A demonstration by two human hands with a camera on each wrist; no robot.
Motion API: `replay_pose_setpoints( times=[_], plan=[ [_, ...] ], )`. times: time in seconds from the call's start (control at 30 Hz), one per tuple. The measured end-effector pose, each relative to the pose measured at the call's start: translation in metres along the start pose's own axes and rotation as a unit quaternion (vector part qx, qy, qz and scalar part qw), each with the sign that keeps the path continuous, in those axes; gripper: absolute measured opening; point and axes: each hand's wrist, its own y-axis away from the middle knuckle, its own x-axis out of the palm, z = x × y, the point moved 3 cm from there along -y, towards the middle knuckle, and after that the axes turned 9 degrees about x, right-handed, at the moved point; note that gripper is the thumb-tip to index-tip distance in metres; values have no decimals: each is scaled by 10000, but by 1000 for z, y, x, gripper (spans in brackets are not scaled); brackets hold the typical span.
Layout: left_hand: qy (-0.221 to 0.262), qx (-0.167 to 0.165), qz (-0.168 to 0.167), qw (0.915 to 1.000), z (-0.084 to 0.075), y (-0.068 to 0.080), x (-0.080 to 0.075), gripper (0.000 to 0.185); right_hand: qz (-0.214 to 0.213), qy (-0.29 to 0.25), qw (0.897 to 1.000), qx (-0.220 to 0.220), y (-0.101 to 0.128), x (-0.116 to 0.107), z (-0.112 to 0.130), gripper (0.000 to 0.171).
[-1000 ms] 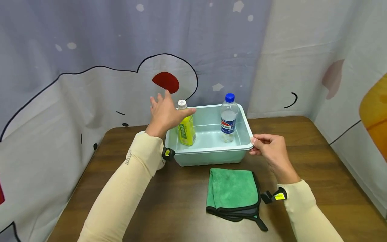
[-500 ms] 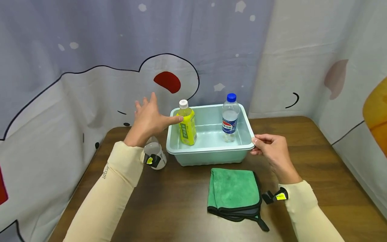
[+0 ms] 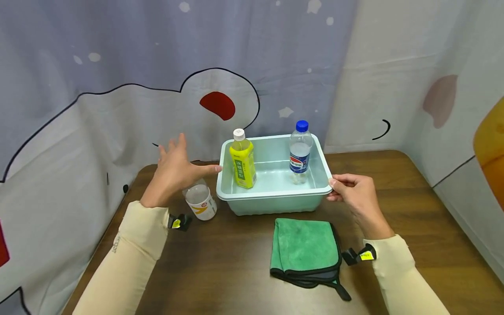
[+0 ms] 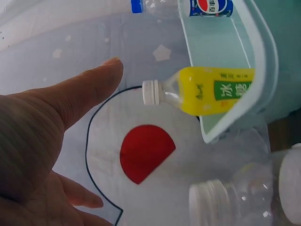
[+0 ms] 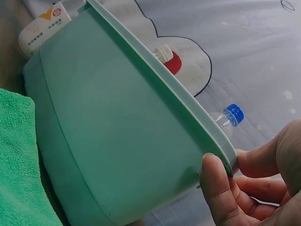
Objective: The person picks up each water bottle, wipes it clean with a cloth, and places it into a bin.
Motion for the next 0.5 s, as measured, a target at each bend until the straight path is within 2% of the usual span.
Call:
replay_pose_setpoints(
  times=[0.3,0.5],
  plan=[
    [400,-206,281,9986,40,11,-3,141,7,88,10000,-7,-1,2,0,41],
    [537,-293,718,9955,67,17,5,146,-17,54,10000,2,-2,0,-1,42]
  ],
)
